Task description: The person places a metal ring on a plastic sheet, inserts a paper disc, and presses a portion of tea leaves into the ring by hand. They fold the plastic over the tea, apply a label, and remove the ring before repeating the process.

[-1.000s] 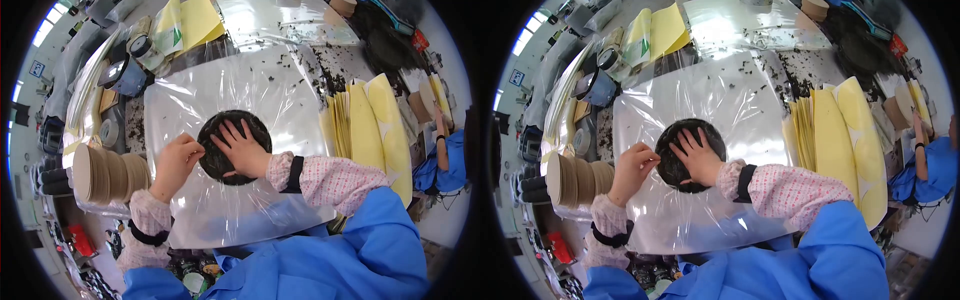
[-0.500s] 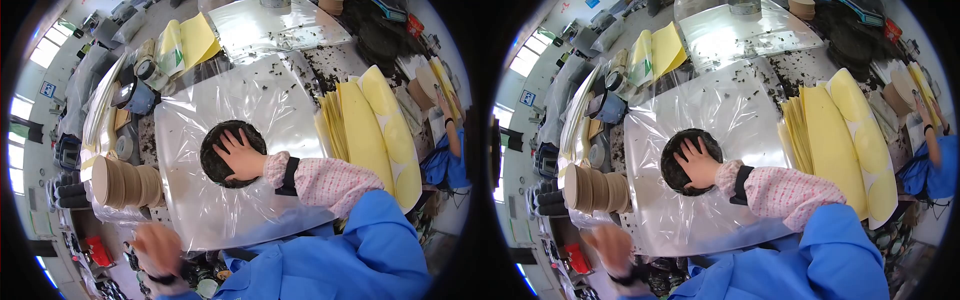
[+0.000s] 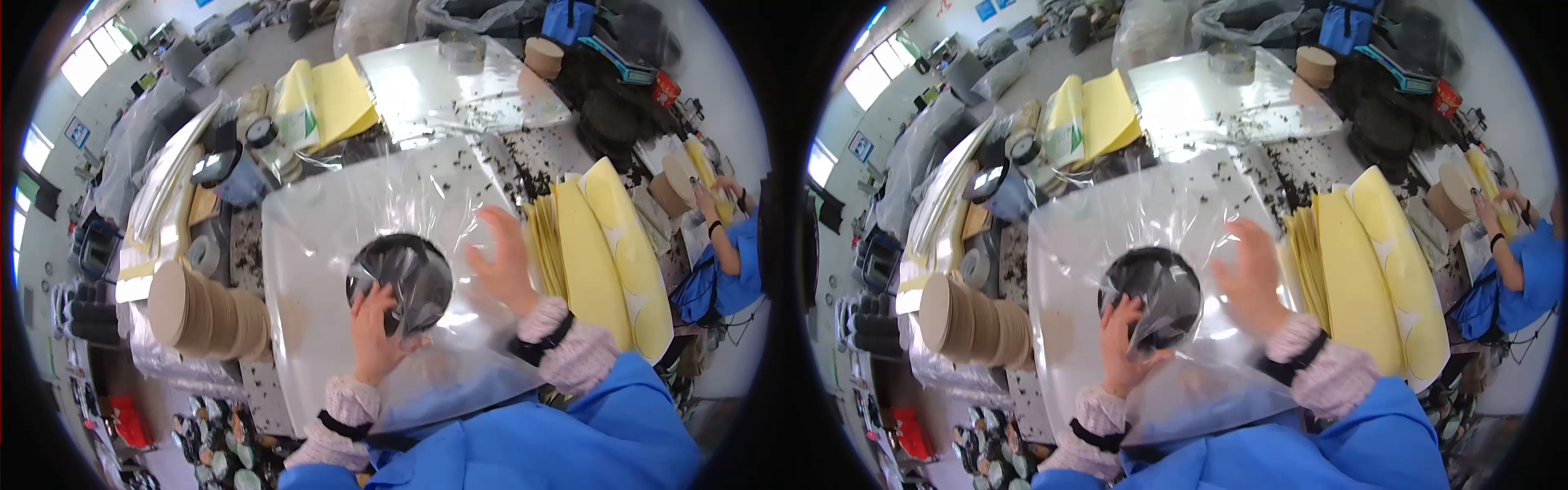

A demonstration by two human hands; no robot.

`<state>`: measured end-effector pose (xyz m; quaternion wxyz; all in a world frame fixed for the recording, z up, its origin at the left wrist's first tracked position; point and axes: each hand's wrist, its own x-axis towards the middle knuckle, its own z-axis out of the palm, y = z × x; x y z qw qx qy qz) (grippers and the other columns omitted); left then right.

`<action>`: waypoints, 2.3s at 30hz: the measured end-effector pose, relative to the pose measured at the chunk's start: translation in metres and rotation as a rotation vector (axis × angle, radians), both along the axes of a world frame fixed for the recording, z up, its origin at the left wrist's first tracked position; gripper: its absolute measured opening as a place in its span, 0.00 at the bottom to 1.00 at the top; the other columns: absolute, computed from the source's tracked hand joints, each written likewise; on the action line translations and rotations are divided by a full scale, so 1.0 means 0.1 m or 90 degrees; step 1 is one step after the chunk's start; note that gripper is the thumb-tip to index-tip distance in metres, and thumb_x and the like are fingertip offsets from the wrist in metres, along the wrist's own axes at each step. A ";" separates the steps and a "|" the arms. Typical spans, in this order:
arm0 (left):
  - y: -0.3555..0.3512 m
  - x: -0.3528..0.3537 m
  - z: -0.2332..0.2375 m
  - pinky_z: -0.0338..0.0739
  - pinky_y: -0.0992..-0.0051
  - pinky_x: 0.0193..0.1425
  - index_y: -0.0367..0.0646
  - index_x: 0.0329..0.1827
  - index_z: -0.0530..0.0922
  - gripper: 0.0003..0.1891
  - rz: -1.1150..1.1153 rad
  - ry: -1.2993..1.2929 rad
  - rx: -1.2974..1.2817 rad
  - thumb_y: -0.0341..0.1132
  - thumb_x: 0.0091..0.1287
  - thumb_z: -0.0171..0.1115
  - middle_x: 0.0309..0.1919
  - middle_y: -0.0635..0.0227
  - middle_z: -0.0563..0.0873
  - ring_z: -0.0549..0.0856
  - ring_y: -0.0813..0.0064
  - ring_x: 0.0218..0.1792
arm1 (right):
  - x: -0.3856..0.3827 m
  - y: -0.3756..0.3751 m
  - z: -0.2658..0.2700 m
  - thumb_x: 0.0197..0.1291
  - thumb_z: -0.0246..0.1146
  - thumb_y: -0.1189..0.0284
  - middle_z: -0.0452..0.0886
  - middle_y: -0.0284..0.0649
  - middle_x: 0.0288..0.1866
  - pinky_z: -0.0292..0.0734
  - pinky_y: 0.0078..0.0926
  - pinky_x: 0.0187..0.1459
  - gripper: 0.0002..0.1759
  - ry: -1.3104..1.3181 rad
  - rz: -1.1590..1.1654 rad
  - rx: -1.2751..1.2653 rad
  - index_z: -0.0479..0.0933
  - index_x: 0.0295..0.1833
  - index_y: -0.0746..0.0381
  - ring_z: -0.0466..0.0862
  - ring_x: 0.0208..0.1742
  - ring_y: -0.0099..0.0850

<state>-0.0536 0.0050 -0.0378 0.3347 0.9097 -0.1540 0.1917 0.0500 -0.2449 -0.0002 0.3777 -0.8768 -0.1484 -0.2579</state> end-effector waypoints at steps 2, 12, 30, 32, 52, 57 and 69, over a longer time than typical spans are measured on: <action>-0.09 0.02 0.00 0.63 0.51 0.74 0.41 0.51 0.80 0.29 0.046 0.021 -0.042 0.53 0.57 0.78 0.52 0.57 0.87 0.82 0.52 0.62 | -0.08 -0.55 -0.40 0.61 0.70 0.73 0.84 0.50 0.49 0.81 0.37 0.53 0.23 0.303 -0.024 0.068 0.78 0.61 0.66 0.84 0.50 0.42; -0.37 0.16 0.13 0.69 0.61 0.64 0.44 0.46 0.81 0.16 0.253 0.077 -0.042 0.26 0.54 0.73 0.42 0.65 0.85 0.83 0.58 0.50 | -0.29 -0.47 -0.35 0.67 0.71 0.68 0.59 0.52 0.81 0.71 0.41 0.73 0.43 0.492 0.161 0.544 0.58 0.82 0.64 0.61 0.81 0.42; -0.10 0.40 0.28 0.71 0.56 0.72 0.36 0.60 0.81 0.22 0.018 0.077 -0.092 0.40 0.68 0.67 0.57 0.49 0.82 0.81 0.46 0.60 | 0.08 0.37 -0.19 0.51 0.65 0.79 0.86 0.43 0.54 0.79 0.44 0.63 0.16 -0.079 0.498 0.139 0.84 0.48 0.62 0.85 0.56 0.44; -0.05 0.43 0.19 0.73 0.57 0.70 0.35 0.65 0.77 0.30 0.022 0.088 -0.024 0.42 0.64 0.74 0.59 0.49 0.82 0.80 0.49 0.62 | 0.15 0.36 -0.24 0.61 0.61 0.75 0.83 0.50 0.61 0.79 0.40 0.62 0.23 0.105 0.072 0.335 0.79 0.63 0.63 0.85 0.57 0.41; -0.14 0.34 0.36 0.54 0.47 0.83 0.37 0.77 0.66 0.44 -0.035 0.089 -0.081 0.40 0.58 0.74 0.71 0.48 0.71 0.63 0.46 0.79 | -0.10 0.66 -0.09 0.47 0.73 0.79 0.83 0.40 0.41 0.79 0.42 0.44 0.14 0.163 0.305 0.014 0.81 0.41 0.61 0.82 0.44 0.46; -0.26 0.34 0.26 0.45 0.49 0.85 0.31 0.80 0.61 0.42 0.003 0.200 0.251 0.47 0.69 0.64 0.81 0.44 0.58 0.51 0.44 0.84 | -0.22 0.35 0.04 0.58 0.71 0.74 0.84 0.47 0.45 0.81 0.37 0.49 0.13 0.344 0.284 0.139 0.82 0.49 0.63 0.85 0.49 0.44; -0.27 0.32 0.17 0.43 0.46 0.85 0.29 0.79 0.61 0.38 -0.021 0.158 0.282 0.40 0.71 0.61 0.82 0.45 0.57 0.49 0.43 0.84 | -1.01 -2.26 -0.37 0.74 0.53 0.55 0.84 0.49 0.28 0.79 0.57 0.36 0.22 0.268 -0.186 -0.530 0.83 0.36 0.59 0.86 0.33 0.51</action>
